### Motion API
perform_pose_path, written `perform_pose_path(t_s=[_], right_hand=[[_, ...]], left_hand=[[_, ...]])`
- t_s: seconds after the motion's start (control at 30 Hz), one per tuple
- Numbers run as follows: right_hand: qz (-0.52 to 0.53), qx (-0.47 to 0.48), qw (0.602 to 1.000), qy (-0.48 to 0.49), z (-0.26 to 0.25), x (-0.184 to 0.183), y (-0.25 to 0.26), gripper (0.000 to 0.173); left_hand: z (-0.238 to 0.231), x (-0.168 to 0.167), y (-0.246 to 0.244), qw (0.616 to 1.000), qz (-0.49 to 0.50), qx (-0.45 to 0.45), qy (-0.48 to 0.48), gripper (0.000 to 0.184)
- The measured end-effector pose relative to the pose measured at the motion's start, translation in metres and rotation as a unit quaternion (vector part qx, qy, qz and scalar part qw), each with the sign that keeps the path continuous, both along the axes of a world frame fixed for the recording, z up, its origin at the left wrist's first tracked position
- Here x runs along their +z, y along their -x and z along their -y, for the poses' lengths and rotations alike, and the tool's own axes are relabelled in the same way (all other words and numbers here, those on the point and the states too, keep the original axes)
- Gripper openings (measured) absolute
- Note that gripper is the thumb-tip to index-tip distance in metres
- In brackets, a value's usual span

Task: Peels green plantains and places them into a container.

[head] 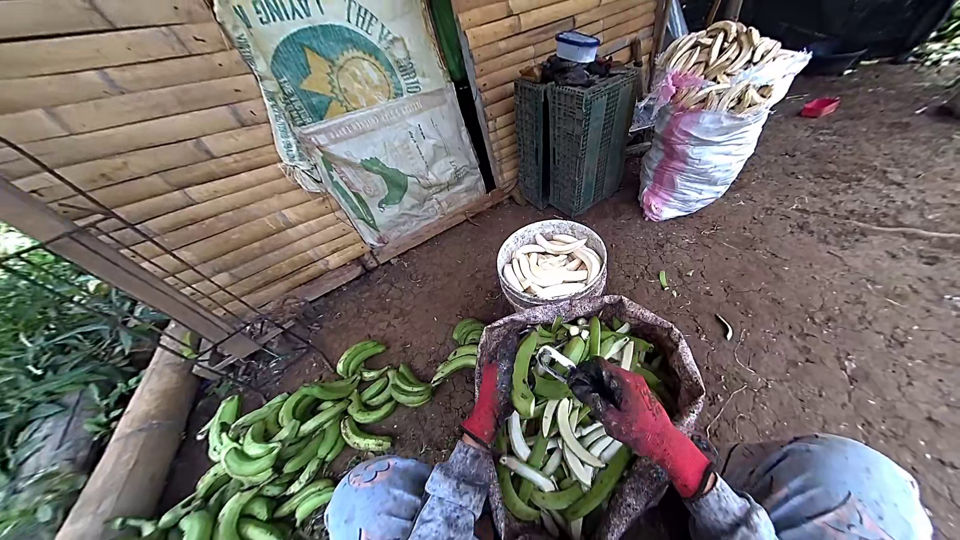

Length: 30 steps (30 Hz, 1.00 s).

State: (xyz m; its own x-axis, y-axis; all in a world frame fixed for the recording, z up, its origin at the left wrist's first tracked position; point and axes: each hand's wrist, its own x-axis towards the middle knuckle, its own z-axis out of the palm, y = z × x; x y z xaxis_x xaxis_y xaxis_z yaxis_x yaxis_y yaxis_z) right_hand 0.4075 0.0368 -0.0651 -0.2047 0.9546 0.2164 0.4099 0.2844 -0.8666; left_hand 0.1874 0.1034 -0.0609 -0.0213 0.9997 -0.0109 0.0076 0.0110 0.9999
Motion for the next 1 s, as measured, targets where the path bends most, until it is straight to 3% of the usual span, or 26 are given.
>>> perform_pose_path(t_s=[0.1,0.17,0.23,0.33,0.43,0.47,0.53,0.6,0.63,0.73,0.83,0.93,1.0], right_hand=[[0.092,0.084,0.992,-0.031,0.008,-0.004,0.014,0.035],[0.165,0.073,0.982,-0.049,0.004,-0.004,0.018,0.038],[0.195,0.023,0.979,-0.059,-0.007,-0.004,0.016,0.042],[0.193,-0.092,0.977,-0.03,-0.032,0.002,0.005,0.046],[0.135,-0.154,0.979,-0.004,-0.039,0.002,-0.005,0.046],[0.102,-0.139,0.985,-0.03,-0.035,0.001,-0.004,0.043],[0.054,-0.021,0.997,-0.052,-0.019,-0.002,0.006,0.035],[0.086,0.069,0.993,-0.038,-0.008,-0.007,0.017,0.033],[0.108,0.05,0.992,-0.041,-0.01,-0.012,0.019,0.034],[0.154,-0.126,0.978,-0.069,-0.031,-0.006,0.006,0.042],[0.092,-0.197,0.973,-0.072,-0.04,0.005,-0.011,0.045],[0.046,-0.04,0.995,-0.076,-0.009,-0.002,0.004,0.035],[0.114,0.021,0.99,-0.075,0.004,-0.005,0.017,0.034]], left_hand=[[0.007,0.007,-0.007,0.994,0.106,-0.018,0.016,0.036],[0.015,0.012,-0.01,0.994,0.092,-0.059,0.001,0.039],[0.027,0.015,-0.016,0.994,0.07,-0.08,-0.01,0.04],[0.042,0.017,-0.026,0.999,0.039,-0.024,-0.004,0.041],[0.031,0.008,-0.022,0.991,0.124,0.01,0.042,0.032],[0.024,0.009,-0.019,0.983,0.174,0.008,0.055,0.032],[0.016,0.009,-0.011,0.968,0.245,-0.006,0.052,0.034],[0.015,0.011,-0.012,0.958,0.277,-0.016,0.073,0.035],[0.021,0.012,-0.015,0.958,0.272,-0.025,0.086,0.034],[0.041,0.012,-0.02,0.971,0.202,-0.084,0.1,0.034],[0.037,0.012,-0.024,0.972,0.195,-0.075,0.11,0.04],[0.022,-0.003,-0.015,0.98,0.199,-0.016,0.021,0.04],[0.014,-0.005,-0.012,0.974,0.223,-0.042,0.001,0.04]])
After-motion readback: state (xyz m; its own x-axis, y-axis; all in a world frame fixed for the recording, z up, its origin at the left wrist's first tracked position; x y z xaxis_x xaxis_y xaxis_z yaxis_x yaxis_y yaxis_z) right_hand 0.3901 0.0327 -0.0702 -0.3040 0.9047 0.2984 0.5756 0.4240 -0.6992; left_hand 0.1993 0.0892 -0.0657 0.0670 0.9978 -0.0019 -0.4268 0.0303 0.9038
